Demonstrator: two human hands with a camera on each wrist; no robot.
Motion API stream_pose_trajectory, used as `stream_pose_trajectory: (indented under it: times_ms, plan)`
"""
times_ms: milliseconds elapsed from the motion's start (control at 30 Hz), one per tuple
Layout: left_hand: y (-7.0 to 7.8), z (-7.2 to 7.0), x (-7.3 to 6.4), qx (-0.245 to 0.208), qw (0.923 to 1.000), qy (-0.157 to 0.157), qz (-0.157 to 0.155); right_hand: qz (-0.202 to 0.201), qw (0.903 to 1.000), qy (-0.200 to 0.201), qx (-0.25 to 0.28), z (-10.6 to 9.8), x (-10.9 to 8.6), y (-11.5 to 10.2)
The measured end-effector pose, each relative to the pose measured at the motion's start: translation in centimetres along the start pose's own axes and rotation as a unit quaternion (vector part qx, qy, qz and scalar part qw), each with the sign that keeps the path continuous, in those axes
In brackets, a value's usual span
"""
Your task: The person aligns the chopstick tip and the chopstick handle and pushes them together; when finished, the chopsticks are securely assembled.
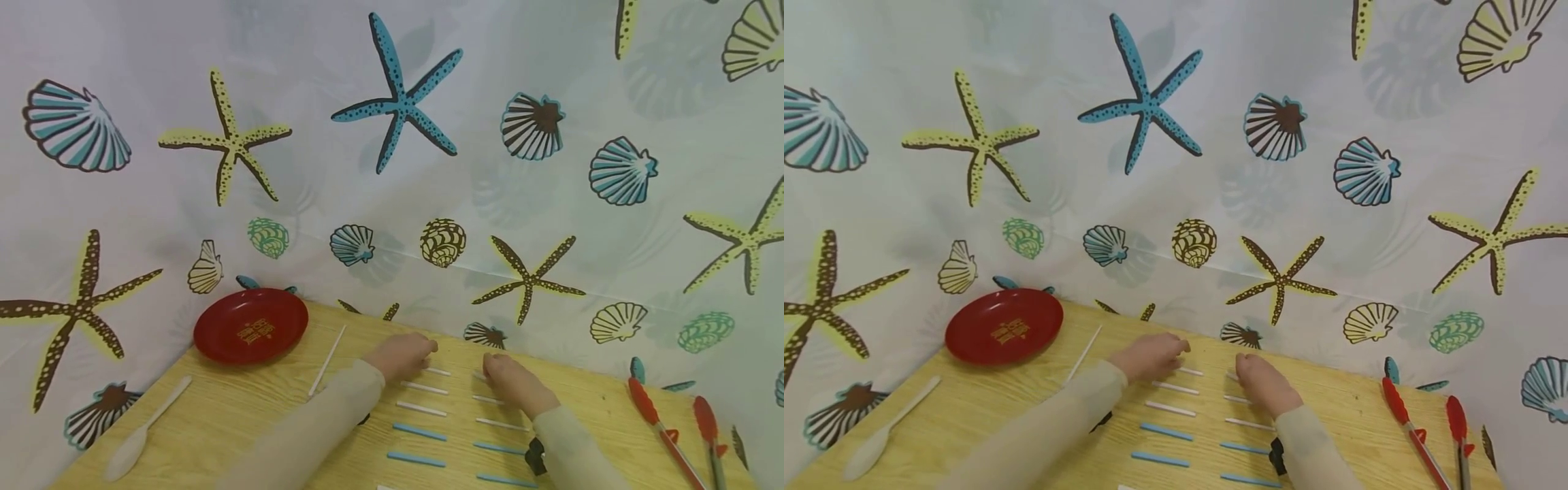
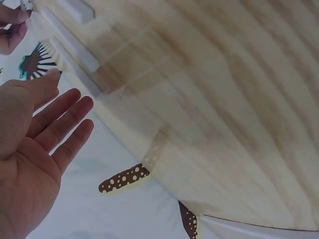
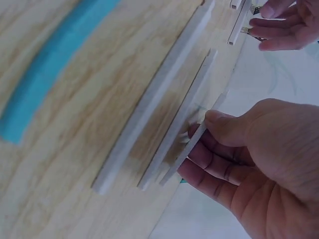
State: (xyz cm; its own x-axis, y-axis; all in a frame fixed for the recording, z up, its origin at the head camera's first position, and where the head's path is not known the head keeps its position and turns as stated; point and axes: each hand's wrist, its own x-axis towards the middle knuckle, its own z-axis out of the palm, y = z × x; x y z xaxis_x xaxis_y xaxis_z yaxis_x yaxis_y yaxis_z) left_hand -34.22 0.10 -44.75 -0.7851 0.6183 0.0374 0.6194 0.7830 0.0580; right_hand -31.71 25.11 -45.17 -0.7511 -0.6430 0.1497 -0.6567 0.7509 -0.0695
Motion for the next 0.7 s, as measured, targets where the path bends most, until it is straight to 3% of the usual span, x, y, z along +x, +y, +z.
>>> stream_pose_trajectory:
  times_ms: [167, 267, 400, 700]
  plan:
    - [0.6, 1.3, 0.4, 0.08, 0.9962, 0.035, 0.0, -0.009, 0.9997, 0.017, -0.012, -0.2, 0.1, -0.2]
    - [0.8, 1.6, 0.5, 0.116, 0.9921, 0.048, 0.004, 0.024, 0.9997, 0.001, 0.002, -0.1, 0.3, -0.3]
    - [1.3, 1.6, 0.7, 0.135, 0.9899, 0.043, -0.002, 0.064, 0.9976, -0.015, 0.022, 0.1, 0.5, -0.4]
    - [1.8, 1.6, 1.2, 0.178, 0.9837, 0.026, 0.002, 0.074, 0.9971, 0.009, -0.015, -0.2, 0.5, -0.8]
